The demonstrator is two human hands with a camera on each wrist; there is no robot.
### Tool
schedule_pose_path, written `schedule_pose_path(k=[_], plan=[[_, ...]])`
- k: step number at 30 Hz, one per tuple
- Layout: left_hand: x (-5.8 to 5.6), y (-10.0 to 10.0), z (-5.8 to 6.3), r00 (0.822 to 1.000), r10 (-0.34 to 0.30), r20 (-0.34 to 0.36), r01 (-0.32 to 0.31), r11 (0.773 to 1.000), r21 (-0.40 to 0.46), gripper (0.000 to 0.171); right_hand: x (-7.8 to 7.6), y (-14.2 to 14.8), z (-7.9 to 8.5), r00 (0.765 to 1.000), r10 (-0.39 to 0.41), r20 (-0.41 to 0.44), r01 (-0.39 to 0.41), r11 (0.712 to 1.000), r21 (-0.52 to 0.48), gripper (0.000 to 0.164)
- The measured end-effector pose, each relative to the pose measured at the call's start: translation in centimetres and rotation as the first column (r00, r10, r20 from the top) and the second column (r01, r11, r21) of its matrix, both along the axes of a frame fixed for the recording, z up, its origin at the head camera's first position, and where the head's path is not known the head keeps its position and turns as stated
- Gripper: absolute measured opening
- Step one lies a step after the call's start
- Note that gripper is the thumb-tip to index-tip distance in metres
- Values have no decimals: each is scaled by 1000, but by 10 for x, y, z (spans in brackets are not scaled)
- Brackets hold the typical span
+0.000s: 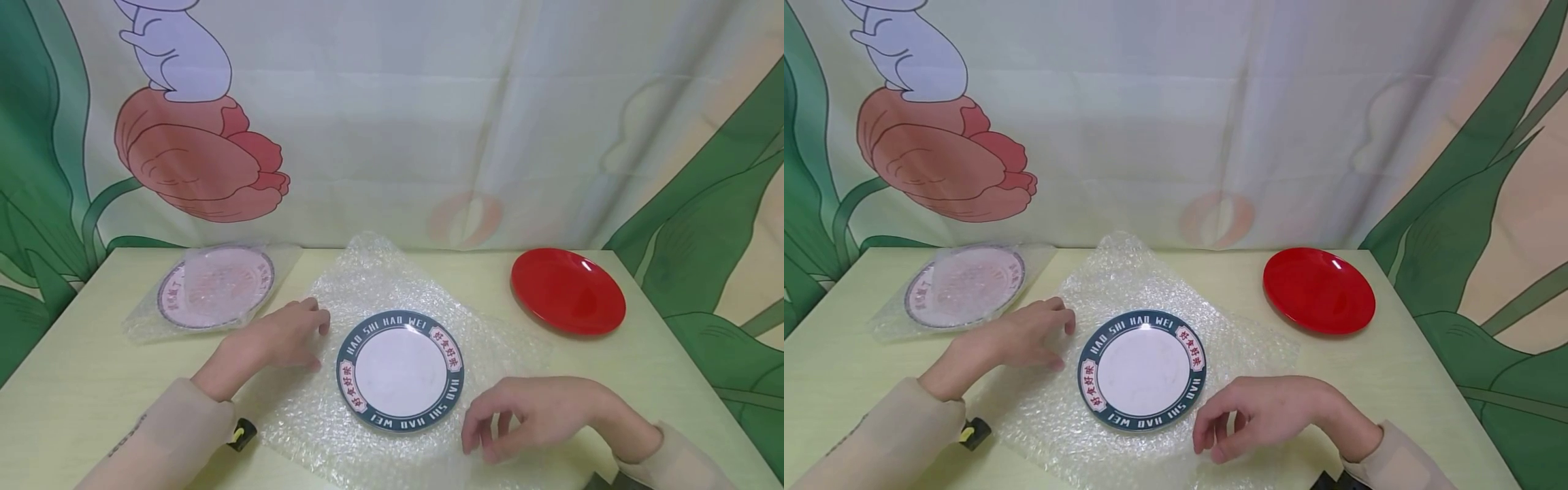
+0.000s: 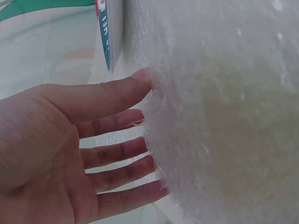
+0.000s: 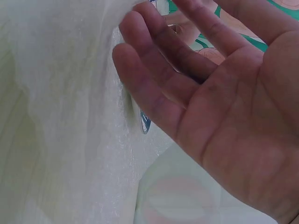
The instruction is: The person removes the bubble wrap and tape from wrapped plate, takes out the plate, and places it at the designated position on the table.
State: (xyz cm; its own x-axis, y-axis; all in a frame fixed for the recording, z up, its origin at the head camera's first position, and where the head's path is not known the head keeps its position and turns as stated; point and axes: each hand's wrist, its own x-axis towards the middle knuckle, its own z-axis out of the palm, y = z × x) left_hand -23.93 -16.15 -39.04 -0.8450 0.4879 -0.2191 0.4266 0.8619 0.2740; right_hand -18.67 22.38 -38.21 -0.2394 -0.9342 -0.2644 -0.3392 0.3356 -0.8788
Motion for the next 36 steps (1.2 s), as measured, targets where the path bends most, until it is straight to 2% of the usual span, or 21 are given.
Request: schedule_pose_path(k=[3, 7, 11, 20, 27, 31, 34, 36], plan=[[0, 0, 0, 1000, 5, 5, -5, 1000, -1, 42, 0, 1, 0, 999, 33, 3, -33, 999, -11, 25], [-1, 0, -1, 1000, 7, 1, -7, 1000, -6, 42, 1, 0, -1, 998, 60, -34, -60, 998, -25, 24], [-1, 0, -2, 1000, 6, -7, -6, 1000, -7, 42, 2, -2, -1, 996, 53, -77, -55, 998, -23, 21], [-1, 0, -2, 1000, 3, -9, -3, 1000, -2, 42, 6, -7, -5, 994, 22, -110, -18, 999, 31, 17], [-1, -1, -3, 1000, 5, -8, -5, 1000, 4, 42, 11, -11, -5, 990, -6, -138, 21, 994, 109, 15], [-1, -1, -4, 1000, 5, -9, -5, 1000, 9, 42, 16, -14, -6, 982, -20, -186, 51, 986, 162, 14], [-1, -1, -4, 1000, 7, -10, -7, 1000, 11, 42, 22, -19, -5, 971, -42, -237, 98, 969, 227, 14], [-1, -1, -4, 1000, 10, -7, -10, 1000, 10, 42, 26, -24, -3, 962, -63, -265, 141, 948, 286, 16]])
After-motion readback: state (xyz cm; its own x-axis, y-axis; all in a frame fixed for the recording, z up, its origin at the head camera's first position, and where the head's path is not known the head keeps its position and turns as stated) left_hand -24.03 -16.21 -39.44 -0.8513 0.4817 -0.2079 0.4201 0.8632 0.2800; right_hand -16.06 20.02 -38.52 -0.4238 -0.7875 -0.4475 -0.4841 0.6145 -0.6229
